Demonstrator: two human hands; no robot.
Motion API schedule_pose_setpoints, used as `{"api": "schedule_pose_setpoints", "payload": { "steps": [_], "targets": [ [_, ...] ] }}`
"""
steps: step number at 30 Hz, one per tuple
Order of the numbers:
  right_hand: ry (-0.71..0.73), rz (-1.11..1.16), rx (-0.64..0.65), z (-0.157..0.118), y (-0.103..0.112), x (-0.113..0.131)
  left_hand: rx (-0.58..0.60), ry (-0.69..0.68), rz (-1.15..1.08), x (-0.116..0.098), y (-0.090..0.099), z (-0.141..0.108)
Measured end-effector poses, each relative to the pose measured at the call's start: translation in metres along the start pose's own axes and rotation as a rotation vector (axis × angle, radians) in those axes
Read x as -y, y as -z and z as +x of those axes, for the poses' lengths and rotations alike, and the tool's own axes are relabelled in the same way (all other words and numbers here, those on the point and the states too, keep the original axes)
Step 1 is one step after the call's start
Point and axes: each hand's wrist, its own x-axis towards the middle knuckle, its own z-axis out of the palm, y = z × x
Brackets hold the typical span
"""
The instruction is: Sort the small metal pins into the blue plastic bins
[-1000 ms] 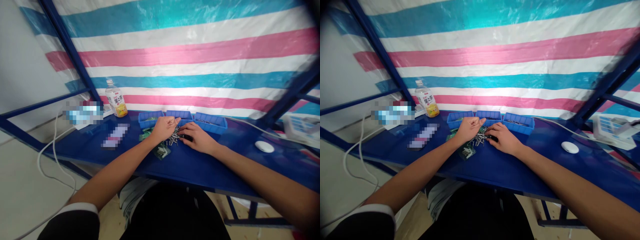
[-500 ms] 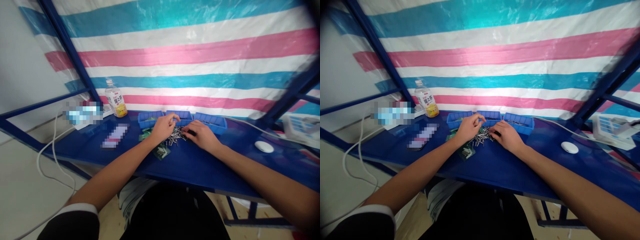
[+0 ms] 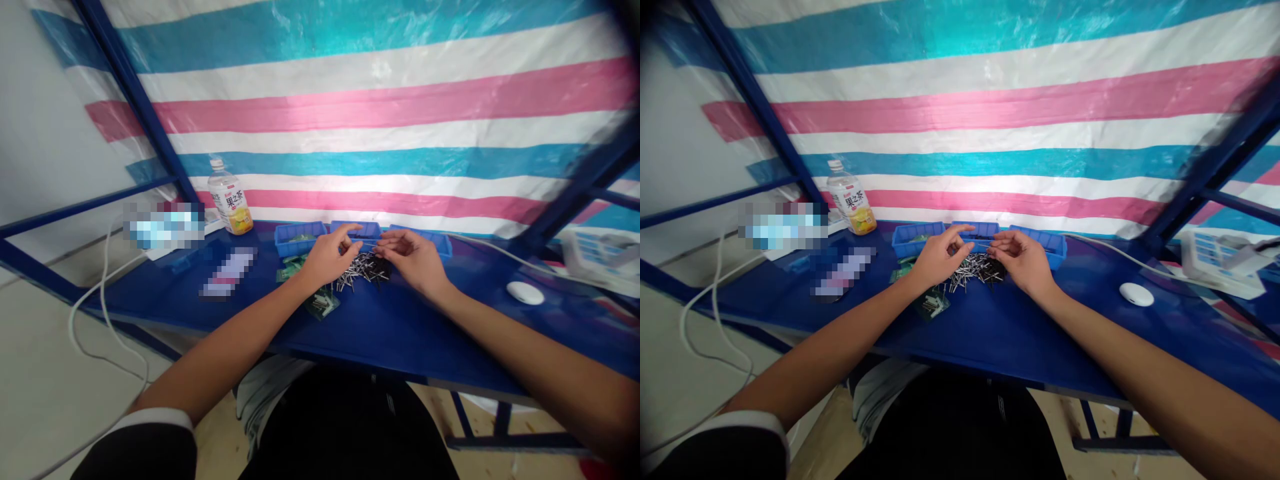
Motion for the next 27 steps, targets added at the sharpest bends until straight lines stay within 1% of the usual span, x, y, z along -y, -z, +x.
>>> {"api": "schedule_pose_setpoints", "payload": {
  "steps": [3,9,13,18,21,24,27],
  "targets": [
    [-0.024,0.038,-0.012,0.000,-0.001,0.002,0.052,0.004,-0.006,0.001,-0.004,0.000],
    [-0.076,0.145,-0.005,-0.003,-0.005,0.003,0.058,0.016,-0.048,0.003,-0.005,0.002],
    [-0.054,0.115,0.019,-0.004,-0.008,0.004,0.034,0.065,-0.157,0.002,-0.005,0.001],
    [-0.043,0.100,0.038,-0.006,-0.011,0.006,0.038,0.076,-0.219,0.000,-0.003,0.001],
    [-0.052,0.140,0.062,-0.007,-0.013,0.007,0.022,0.061,-0.209,-0.001,-0.003,0.002],
    [-0.075,0.138,0.098,-0.009,-0.015,0.008,-0.026,0.045,-0.215,-0.003,-0.006,0.002],
    [-0.087,0.069,0.120,-0.010,-0.015,0.009,-0.075,0.057,-0.336,-0.002,-0.011,0.001]
  ]
}}
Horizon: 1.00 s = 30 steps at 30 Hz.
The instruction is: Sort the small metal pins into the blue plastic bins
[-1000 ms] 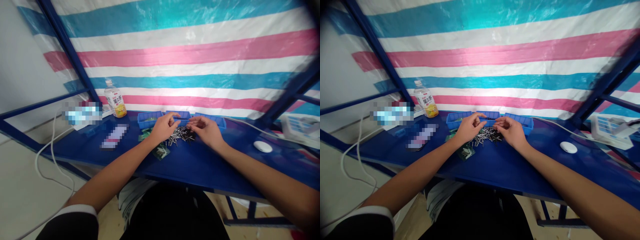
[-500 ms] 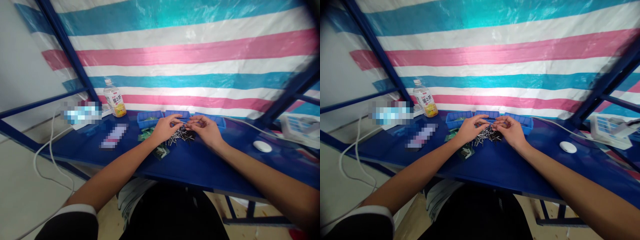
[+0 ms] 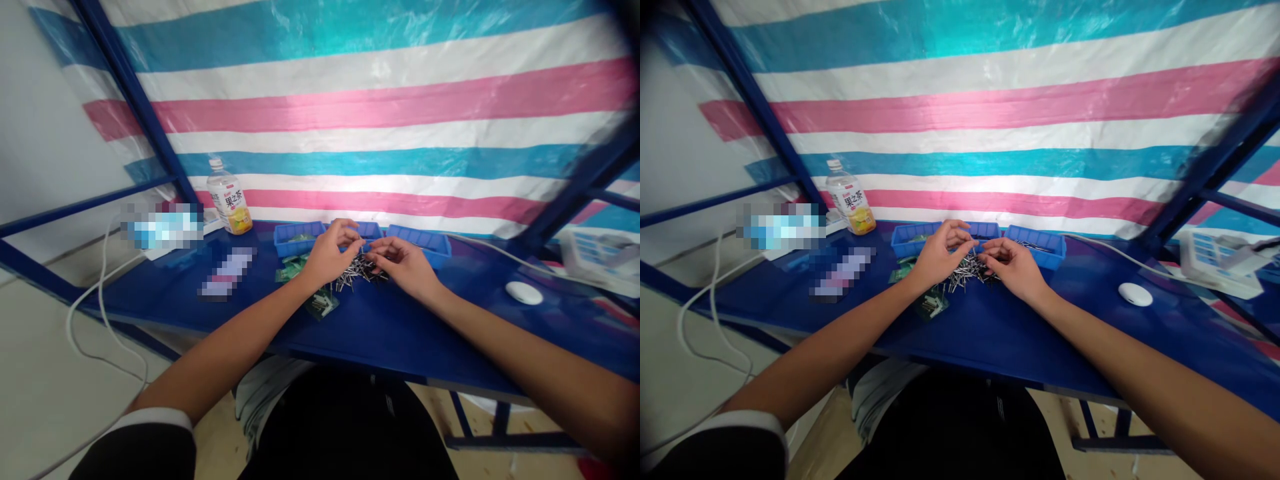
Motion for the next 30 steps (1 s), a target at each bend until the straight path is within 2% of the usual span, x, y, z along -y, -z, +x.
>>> {"api": "schedule_pose_setpoints", "payload": {
  "steps": [5,9,12,18,22,30],
  "targets": [
    [-0.001,-0.083,-0.015,0.000,0.003,0.004,-0.036,0.091,-0.110,0.004,-0.001,0.001],
    [0.021,-0.118,-0.043,0.001,0.007,0.003,-0.010,0.036,0.045,0.005,0.004,0.004],
    [0.096,-0.216,-0.061,0.001,0.009,0.000,0.023,0.022,0.156,0.006,0.006,0.004],
    [0.236,-0.530,0.038,-0.003,0.008,0.001,0.098,-0.022,0.177,0.007,0.005,0.001],
    [0.218,-0.541,0.092,-0.004,0.007,-0.002,0.129,-0.051,0.118,0.007,0.003,0.000],
    [0.219,-0.517,0.114,-0.002,0.010,-0.003,0.157,-0.024,-0.005,0.007,-0.001,-0.002]
  ]
}}
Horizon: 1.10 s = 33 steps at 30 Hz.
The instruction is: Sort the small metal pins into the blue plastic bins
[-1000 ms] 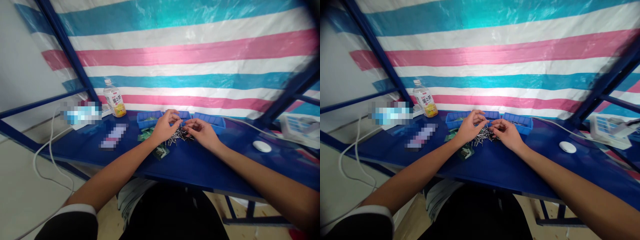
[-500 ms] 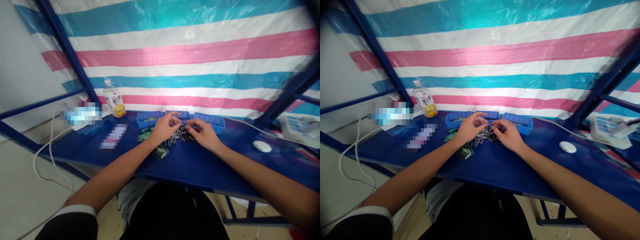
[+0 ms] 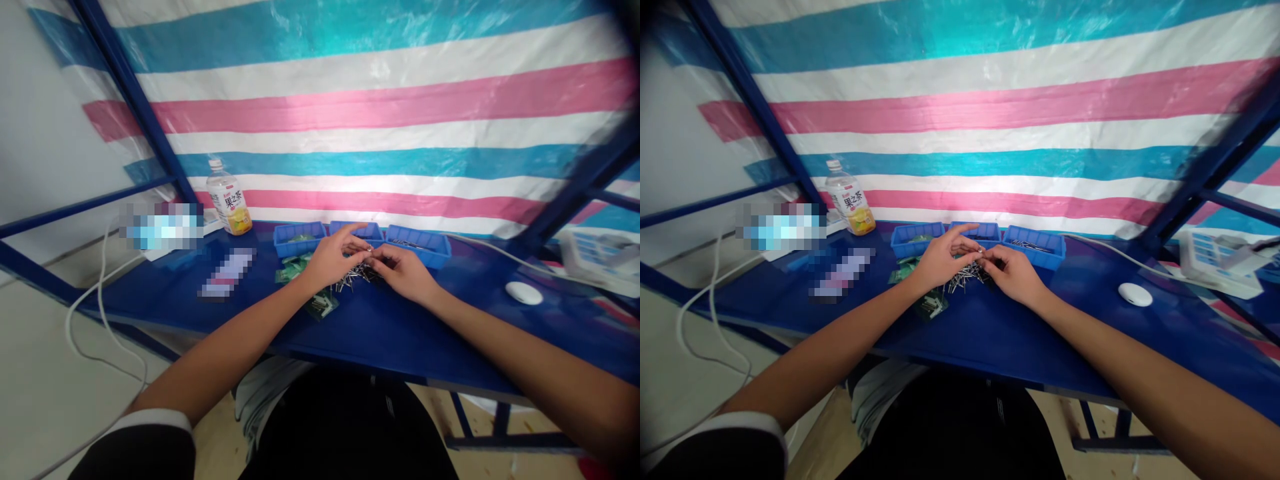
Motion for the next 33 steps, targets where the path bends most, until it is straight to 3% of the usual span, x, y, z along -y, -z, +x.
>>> {"api": "schedule_pose_setpoints", "payload": {
  "steps": [4,7,12,17,20,27,30,33],
  "targets": [
    [-0.079,0.072,0.005,0.001,0.000,0.002,-0.038,0.006,0.044,-0.001,0.003,0.001],
    [-0.153,0.193,-0.001,0.003,0.000,-0.002,-0.033,0.006,0.248,-0.002,0.007,0.002],
    [-0.215,0.296,-0.039,0.007,0.003,-0.014,0.132,-0.058,0.569,0.000,0.012,-0.001],
    [-0.231,0.331,-0.047,0.013,0.008,-0.018,0.286,-0.069,0.623,0.004,0.009,-0.004],
    [-0.272,0.381,-0.079,0.017,0.008,-0.017,0.321,-0.050,0.663,0.006,0.009,-0.004],
    [-0.525,0.609,-0.310,0.018,0.010,-0.013,0.327,-0.021,0.666,0.006,0.010,-0.003],
    [-0.506,0.472,-0.233,0.014,0.015,-0.012,0.318,-0.013,0.667,0.005,0.009,-0.003],
    [-0.231,0.074,-0.097,0.009,0.020,-0.009,0.311,-0.020,0.670,0.005,0.009,-0.003]
  ]
}}
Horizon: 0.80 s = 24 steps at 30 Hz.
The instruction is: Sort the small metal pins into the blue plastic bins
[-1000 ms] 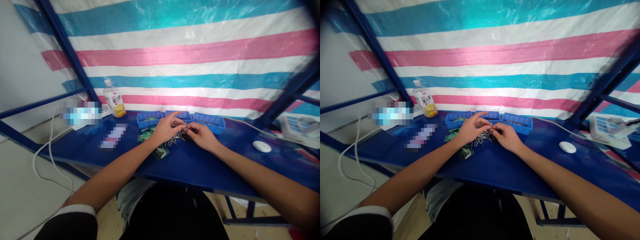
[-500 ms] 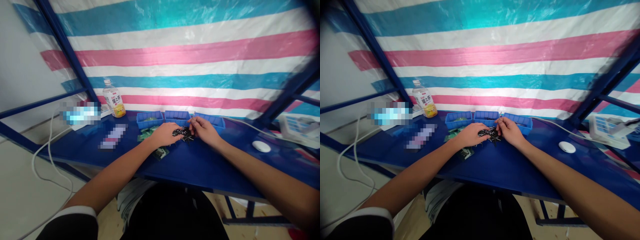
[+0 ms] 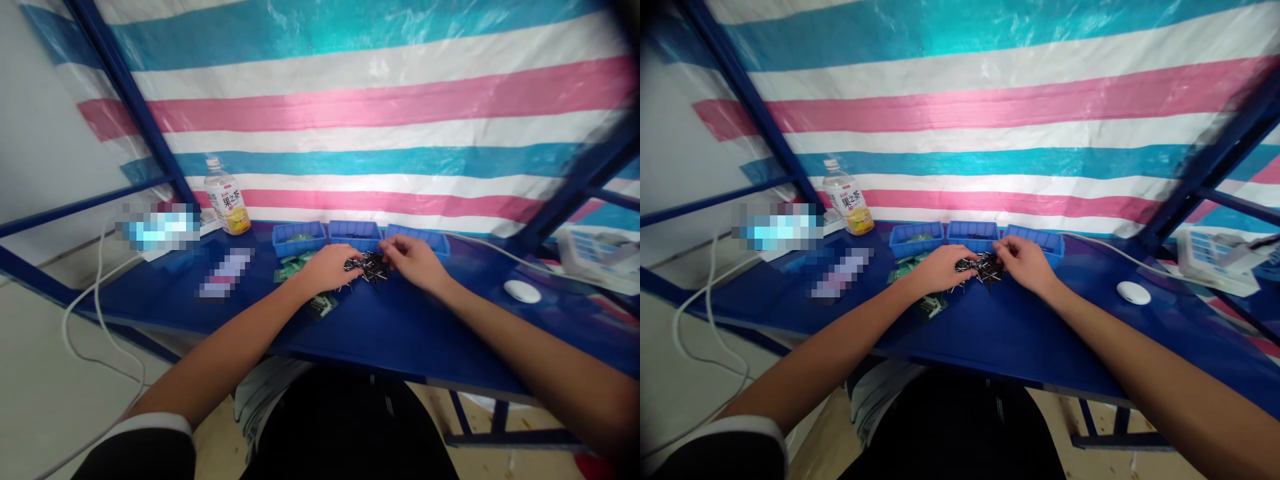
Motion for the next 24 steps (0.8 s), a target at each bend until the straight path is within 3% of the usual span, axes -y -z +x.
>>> {"api": "schedule_pose_setpoints", "payload": {
  "steps": [2,4,7,16,24],
  "targets": [
    [0.211,-0.262,0.064,-0.004,0.001,0.001,0.001,-0.008,-0.001,0.000,0.000,0.000],
    [0.304,-0.410,0.119,-0.006,0.001,0.001,0.003,-0.013,-0.003,0.000,0.001,0.000],
    [0.303,-0.454,0.180,-0.007,0.000,-0.003,0.002,-0.021,0.005,-0.001,0.001,0.000],
    [0.305,-0.288,0.233,-0.004,0.001,-0.015,-0.008,-0.031,-0.004,0.000,-0.001,0.000],
    [0.194,-0.219,0.081,-0.005,-0.001,-0.006,-0.081,0.007,-0.098,-0.002,-0.002,-0.001]
  ]
}}
